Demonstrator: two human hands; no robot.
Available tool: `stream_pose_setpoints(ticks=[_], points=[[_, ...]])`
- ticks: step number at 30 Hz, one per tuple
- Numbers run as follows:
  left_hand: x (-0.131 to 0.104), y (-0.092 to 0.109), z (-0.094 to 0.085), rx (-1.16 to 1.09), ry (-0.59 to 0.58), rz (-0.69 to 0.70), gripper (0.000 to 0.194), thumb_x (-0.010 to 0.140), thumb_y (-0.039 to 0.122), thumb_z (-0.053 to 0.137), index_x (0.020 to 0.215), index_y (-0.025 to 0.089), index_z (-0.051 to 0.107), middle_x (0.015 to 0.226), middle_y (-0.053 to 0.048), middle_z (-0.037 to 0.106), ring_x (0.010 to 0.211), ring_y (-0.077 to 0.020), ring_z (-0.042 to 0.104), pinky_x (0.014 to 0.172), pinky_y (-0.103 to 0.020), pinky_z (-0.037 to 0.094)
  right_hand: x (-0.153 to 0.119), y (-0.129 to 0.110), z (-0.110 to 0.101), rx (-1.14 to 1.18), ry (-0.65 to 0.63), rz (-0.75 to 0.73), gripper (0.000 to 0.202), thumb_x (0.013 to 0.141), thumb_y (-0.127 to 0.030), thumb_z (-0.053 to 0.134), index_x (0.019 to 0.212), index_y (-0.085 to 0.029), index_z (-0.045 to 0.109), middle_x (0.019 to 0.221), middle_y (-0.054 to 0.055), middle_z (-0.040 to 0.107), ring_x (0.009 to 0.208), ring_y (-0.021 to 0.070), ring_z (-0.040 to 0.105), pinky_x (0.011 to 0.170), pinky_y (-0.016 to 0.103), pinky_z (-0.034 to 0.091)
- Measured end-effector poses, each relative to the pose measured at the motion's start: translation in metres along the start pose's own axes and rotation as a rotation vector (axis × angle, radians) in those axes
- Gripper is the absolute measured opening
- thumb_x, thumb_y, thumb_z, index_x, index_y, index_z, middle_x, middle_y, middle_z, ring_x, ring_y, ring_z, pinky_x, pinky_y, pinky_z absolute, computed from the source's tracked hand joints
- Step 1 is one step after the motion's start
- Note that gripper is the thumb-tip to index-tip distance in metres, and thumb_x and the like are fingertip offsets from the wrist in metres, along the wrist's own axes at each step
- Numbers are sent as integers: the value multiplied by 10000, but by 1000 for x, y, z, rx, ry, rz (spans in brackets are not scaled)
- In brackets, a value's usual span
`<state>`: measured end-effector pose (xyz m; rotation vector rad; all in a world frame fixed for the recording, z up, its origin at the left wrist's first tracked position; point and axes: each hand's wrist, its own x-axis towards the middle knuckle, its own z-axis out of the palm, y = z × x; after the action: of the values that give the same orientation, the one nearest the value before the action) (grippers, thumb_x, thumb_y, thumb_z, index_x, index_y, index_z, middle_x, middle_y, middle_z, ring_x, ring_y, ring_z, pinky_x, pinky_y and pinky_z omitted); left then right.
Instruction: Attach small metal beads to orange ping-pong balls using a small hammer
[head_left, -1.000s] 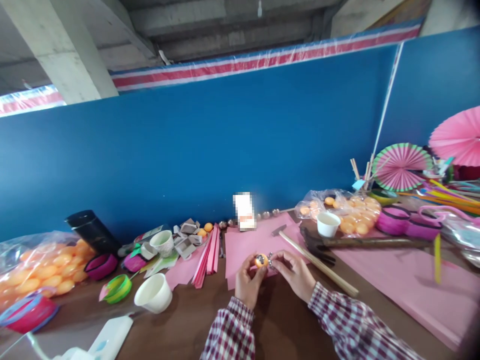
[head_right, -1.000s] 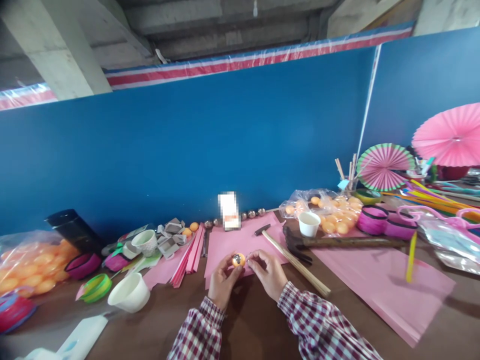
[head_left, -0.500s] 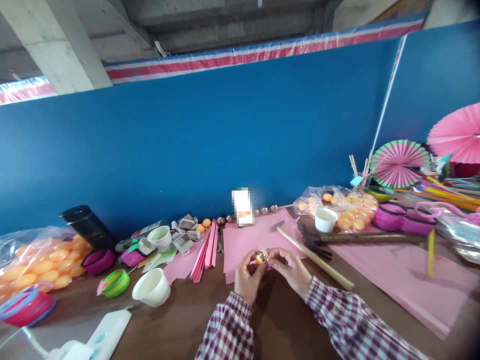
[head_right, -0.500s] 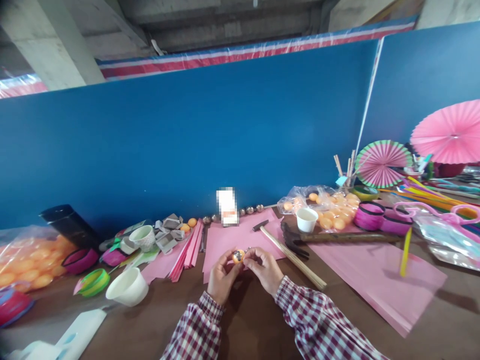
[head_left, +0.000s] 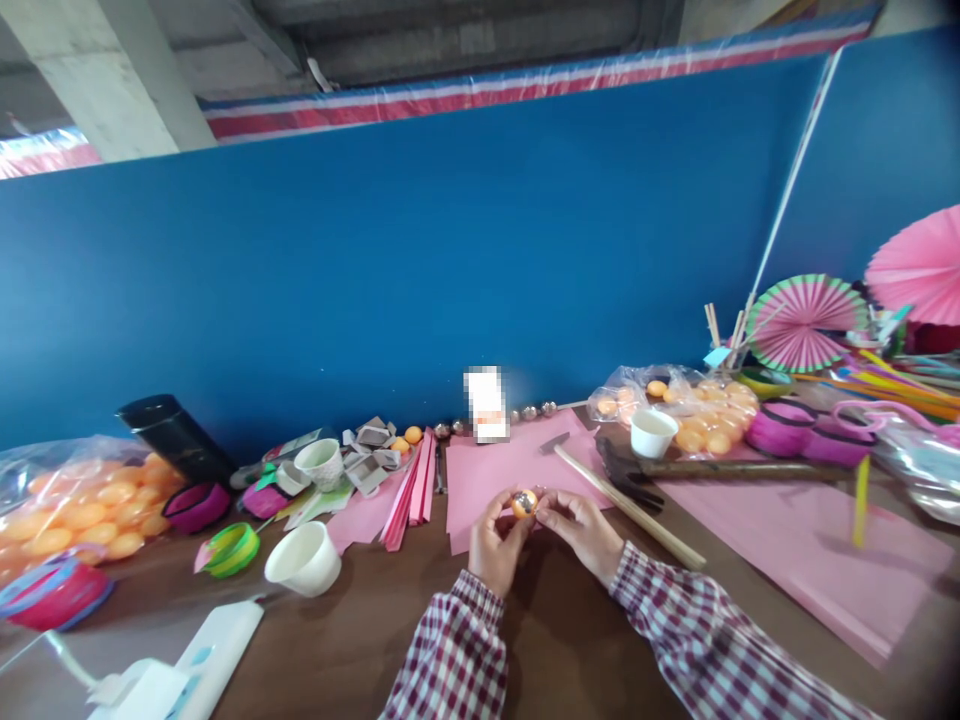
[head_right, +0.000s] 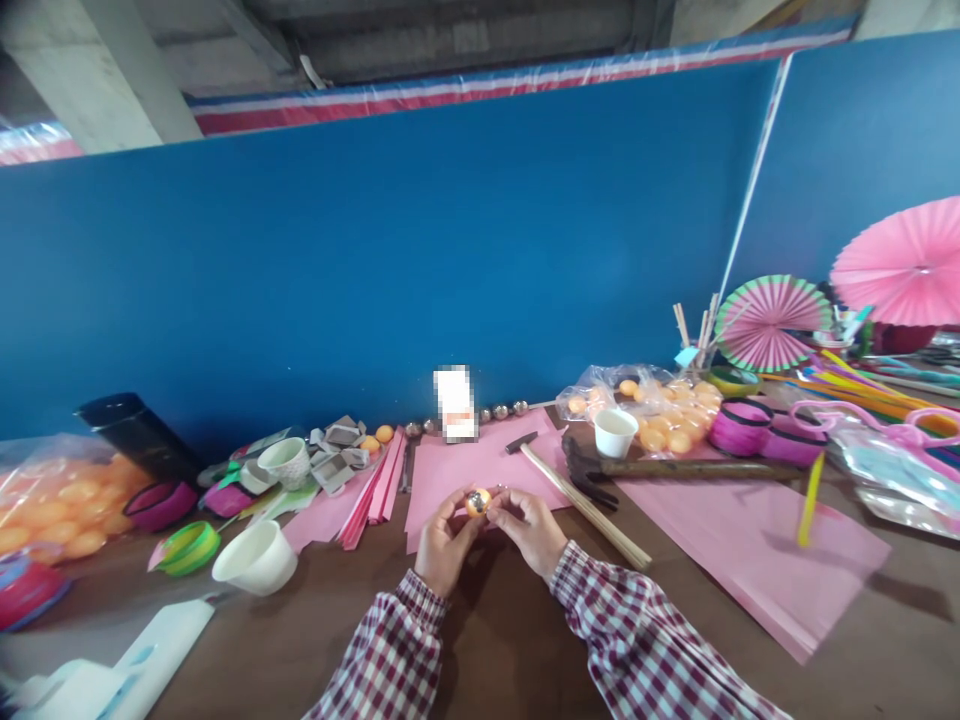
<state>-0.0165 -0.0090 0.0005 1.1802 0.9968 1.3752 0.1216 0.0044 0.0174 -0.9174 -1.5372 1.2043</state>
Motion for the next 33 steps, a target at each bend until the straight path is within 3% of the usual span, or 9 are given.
stream_pose_setpoints(ticks=[33], points=[[-1, 2, 0, 80, -14, 27, 432, 658, 247, 602, 1073, 147, 536, 977, -89, 629, 834, -202, 595, 754, -324, 482, 0, 3, -5, -74, -52, 20, 214, 696, -355, 551, 664, -143, 557, 702, 14, 588, 687, 127, 530, 681, 265, 429]])
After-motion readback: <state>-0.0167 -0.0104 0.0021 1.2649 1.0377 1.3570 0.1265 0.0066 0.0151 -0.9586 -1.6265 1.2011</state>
